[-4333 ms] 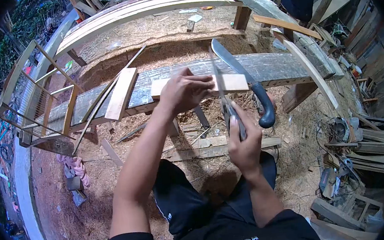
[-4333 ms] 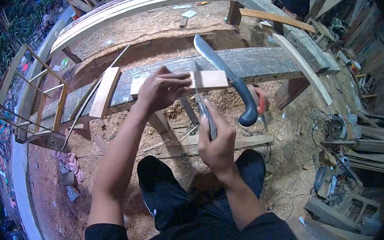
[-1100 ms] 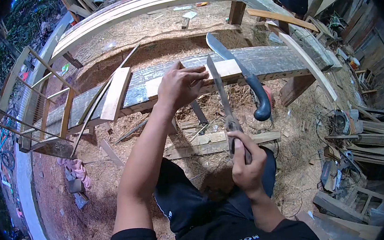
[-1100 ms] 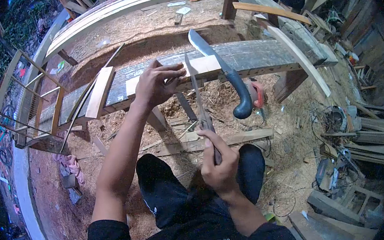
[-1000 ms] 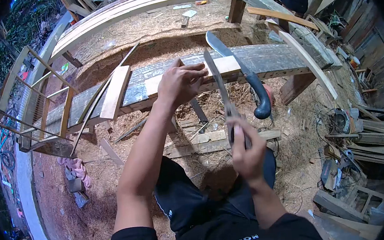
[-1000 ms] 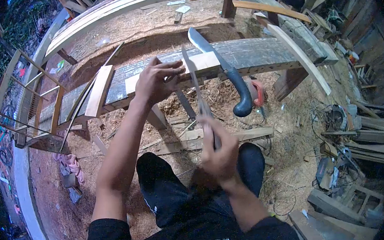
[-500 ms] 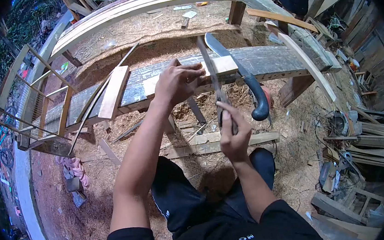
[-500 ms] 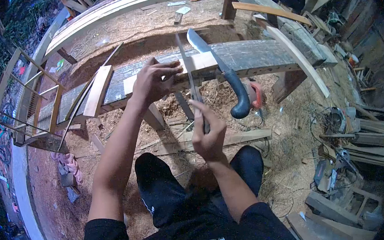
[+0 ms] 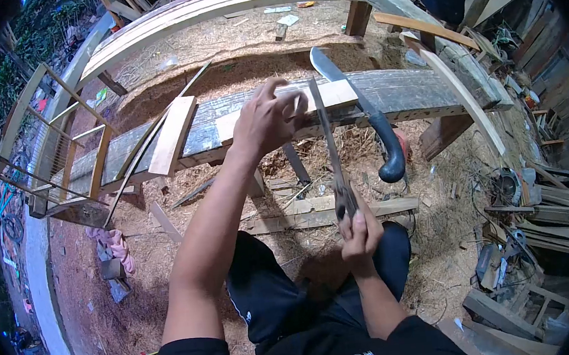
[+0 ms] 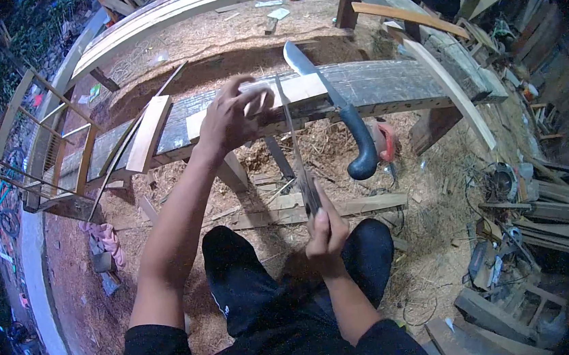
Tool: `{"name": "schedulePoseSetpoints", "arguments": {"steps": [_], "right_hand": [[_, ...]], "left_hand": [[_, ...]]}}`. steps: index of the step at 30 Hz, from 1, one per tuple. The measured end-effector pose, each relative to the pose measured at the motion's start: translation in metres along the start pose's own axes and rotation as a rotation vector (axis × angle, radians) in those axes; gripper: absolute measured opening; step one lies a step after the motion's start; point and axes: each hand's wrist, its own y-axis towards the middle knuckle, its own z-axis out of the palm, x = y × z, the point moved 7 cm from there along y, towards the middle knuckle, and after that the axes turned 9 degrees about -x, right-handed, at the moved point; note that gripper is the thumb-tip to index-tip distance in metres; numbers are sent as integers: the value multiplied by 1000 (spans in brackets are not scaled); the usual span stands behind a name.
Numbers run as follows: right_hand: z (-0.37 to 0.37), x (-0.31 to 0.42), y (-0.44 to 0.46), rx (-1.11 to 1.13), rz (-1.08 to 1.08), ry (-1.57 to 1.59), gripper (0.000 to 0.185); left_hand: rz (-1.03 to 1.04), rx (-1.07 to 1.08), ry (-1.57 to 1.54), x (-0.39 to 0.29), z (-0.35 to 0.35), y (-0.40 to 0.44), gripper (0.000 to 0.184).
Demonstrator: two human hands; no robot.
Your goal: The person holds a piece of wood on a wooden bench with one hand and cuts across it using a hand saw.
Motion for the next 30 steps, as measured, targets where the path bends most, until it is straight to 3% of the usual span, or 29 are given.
{"name": "schedulePoseSetpoints", "arguments": {"steps": [2,3,21,26,30], "right_hand": [[-10,5,-15,-30,-38,-55,52],[-12,8,-13,-32,-33,-60,52],[-32,37,-12,-15,73,-57,47],[-55,80,-1,-71,-70,-153,48],[-19,34,23,8,-133,-99,48]], "left_hand": [[-77,74,174,-1,1,2,43],[-111,212,159,1,9,1,51],[-130,188,136,1,1,0,48],[-121,147,146,-4,3,2,49],[-146,205,178,-1,6,2,51]]}}
